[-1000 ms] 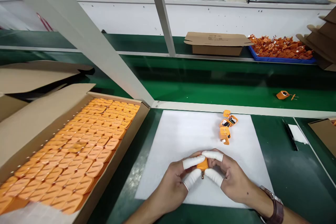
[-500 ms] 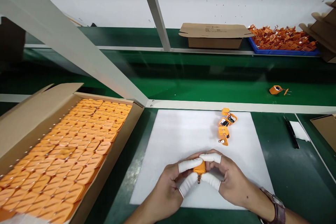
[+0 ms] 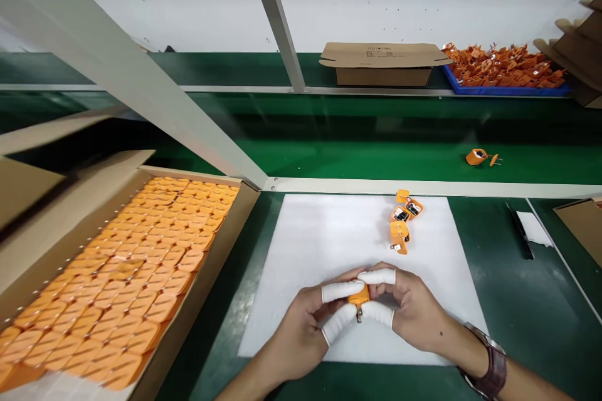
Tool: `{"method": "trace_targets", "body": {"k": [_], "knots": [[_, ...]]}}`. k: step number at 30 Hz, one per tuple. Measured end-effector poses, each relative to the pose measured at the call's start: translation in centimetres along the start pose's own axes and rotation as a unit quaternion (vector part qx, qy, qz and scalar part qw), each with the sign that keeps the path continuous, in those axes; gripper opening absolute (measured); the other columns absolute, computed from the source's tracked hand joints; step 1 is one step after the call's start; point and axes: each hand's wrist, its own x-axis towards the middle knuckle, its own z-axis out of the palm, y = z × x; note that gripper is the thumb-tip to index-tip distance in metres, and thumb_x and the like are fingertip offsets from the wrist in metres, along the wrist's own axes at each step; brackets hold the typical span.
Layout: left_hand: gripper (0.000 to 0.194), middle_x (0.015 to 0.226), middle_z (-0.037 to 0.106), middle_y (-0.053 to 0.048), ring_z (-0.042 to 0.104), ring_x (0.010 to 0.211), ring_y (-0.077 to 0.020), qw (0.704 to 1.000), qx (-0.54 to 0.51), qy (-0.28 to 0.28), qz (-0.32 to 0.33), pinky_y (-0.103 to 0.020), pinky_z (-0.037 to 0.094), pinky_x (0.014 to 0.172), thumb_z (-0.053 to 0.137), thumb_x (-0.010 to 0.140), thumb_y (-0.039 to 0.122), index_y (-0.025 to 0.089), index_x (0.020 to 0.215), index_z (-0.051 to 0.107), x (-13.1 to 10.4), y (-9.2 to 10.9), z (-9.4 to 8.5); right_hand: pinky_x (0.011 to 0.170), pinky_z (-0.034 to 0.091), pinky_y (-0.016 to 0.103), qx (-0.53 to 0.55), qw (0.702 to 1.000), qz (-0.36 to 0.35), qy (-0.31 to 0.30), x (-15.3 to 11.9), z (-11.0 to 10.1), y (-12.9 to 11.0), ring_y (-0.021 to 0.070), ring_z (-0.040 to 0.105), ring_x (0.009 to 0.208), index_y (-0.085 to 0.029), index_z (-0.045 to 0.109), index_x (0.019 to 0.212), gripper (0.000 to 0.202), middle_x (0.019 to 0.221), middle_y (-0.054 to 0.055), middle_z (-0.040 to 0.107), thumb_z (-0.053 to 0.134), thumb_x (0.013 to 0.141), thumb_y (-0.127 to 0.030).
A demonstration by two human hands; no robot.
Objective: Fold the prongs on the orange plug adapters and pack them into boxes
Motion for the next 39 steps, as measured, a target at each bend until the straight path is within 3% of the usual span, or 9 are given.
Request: {"method": "trace_targets", "body": {"k": [7, 12, 16, 21, 25, 30, 33, 36, 39], "knots": [[0.025, 0.138, 0.065, -0.01, 0.065, 0.122, -0.0298, 0.998, -0.002, 0.038, 0.044, -0.044, 0.052, 0.106, 0.066, 0.091, 0.023, 0.024, 0.115, 0.075, 0.5, 0.1, 0.8, 0.078, 0.055, 0.034, -0.019, 1.0, -0.012, -0.006, -0.2, -0.3, -0.2, 0.0157, 0.06, 0.081, -0.02, 0.06, 0.085, 0.017, 0.091, 0.002, 0.061, 0.069, 0.089, -0.034], [0.025, 0.133, 0.068, -0.011, 0.065, 0.121, -0.0308, 0.998, -0.005, 0.048, 0.042, -0.043, 0.055, 0.102, 0.072, 0.088, 0.025, 0.022, 0.111, 0.077, 0.8, 0.1, 1.3, 0.089, 0.055, 0.038, -0.013, 0.999, -0.019, -0.042, -0.4, -0.7, -0.8, 0.018, 0.061, 0.091, -0.022, 0.061, 0.117, 0.026, 0.103, 0.005, 0.061, 0.062, 0.092, -0.029], [0.023, 0.125, 0.073, -0.009, 0.069, 0.113, -0.0302, 0.997, -0.001, 0.068, 0.046, -0.042, 0.057, 0.1, 0.072, 0.087, 0.029, 0.022, 0.108, 0.078, 1.0, 0.0, 1.4, 0.091, 0.055, 0.037, -0.023, 0.998, -0.041, -0.042, -0.6, -0.7, -0.4, 0.0184, 0.062, 0.092, -0.023, 0.061, 0.124, 0.031, 0.098, 0.004, 0.061, 0.06, 0.094, -0.029], [0.033, 0.114, 0.077, -0.009, 0.073, 0.105, -0.0317, 0.996, -0.031, 0.081, 0.03, -0.044, 0.057, 0.096, 0.077, 0.08, 0.042, 0.019, 0.104, 0.079, 1.6, 0.0, 1.4, 0.104, 0.051, 0.043, -0.025, 0.998, -0.051, -0.016, -1.1, -0.7, 1.1, 0.0238, 0.066, 0.103, -0.026, 0.058, 0.131, 0.038, 0.108, 0.008, 0.068, 0.059, 0.095, -0.037], [0.04, 0.109, 0.078, -0.013, 0.074, 0.098, -0.0322, 0.986, -0.11, 0.12, 0.048, -0.047, 0.058, 0.092, 0.082, 0.074, 0.045, 0.016, 0.102, 0.079, 1.1, 2.1, 0.1, 0.11, 0.047, 0.043, -0.068, 0.996, -0.026, 0.049, -0.9, -1.2, 2.1, 0.0296, 0.065, 0.117, -0.022, 0.061, 0.129, 0.048, 0.123, 0.013, 0.069, 0.059, 0.091, -0.052], [0.046, 0.128, 0.069, -0.014, 0.07, 0.11, -0.0334, 0.96, -0.165, 0.172, 0.146, -0.043, 0.055, 0.095, 0.086, 0.069, 0.026, 0.02, 0.113, 0.073, -4.9, 7.1, -2.7, 0.113, 0.044, 0.043, -0.15, 0.987, -0.027, 0.052, -0.4, -2.2, 3.7, 0.0326, 0.057, 0.131, -0.024, 0.063, 0.129, 0.053, 0.135, 0.011, 0.065, 0.06, 0.086, -0.054], [0.057, 0.114, 0.075, -0.013, 0.071, 0.11, -0.031, 0.933, -0.08, 0.302, 0.18, -0.043, 0.054, 0.098, 0.089, 0.065, 0.023, 0.019, 0.117, 0.067, -10.5, 8.7, -4.8, 0.105, 0.053, 0.042, -0.167, 0.984, -0.047, 0.038, 0.1, -3.0, 5.0, 0.0346, 0.057, 0.13, -0.025, 0.068, 0.122, 0.049, 0.133, 0.01, 0.067, 0.063, 0.08, -0.048], [0.057, 0.103, 0.078, -0.012, 0.073, 0.102, -0.0295, 0.861, 0.06, 0.479, 0.16, -0.045, 0.056, 0.096, 0.088, 0.065, 0.03, 0.014, 0.114, 0.066, -16.4, 9.0, -7.6, 0.108, 0.05, 0.045, -0.154, 0.986, -0.06, 0.023, 0.8, -3.5, 5.9, 0.0356, 0.058, 0.128, -0.023, 0.069, 0.121, 0.05, 0.132, 0.011, 0.067, 0.067, 0.074, -0.041], [0.045, 0.107, 0.077, -0.009, 0.07, 0.109, -0.0325, 0.806, 0.11, 0.559, 0.159, -0.045, 0.054, 0.096, 0.08, 0.073, 0.028, 0.011, 0.112, 0.068, -21.2, 8.3, -10.4, 0.111, 0.046, 0.045, -0.152, 0.987, -0.057, 0.011, 1.3, -3.1, 6.1, 0.0347, 0.061, 0.126, -0.021, 0.067, 0.123, 0.055, 0.134, 0.013, 0.065, 0.071, 0.071, -0.037]]}}
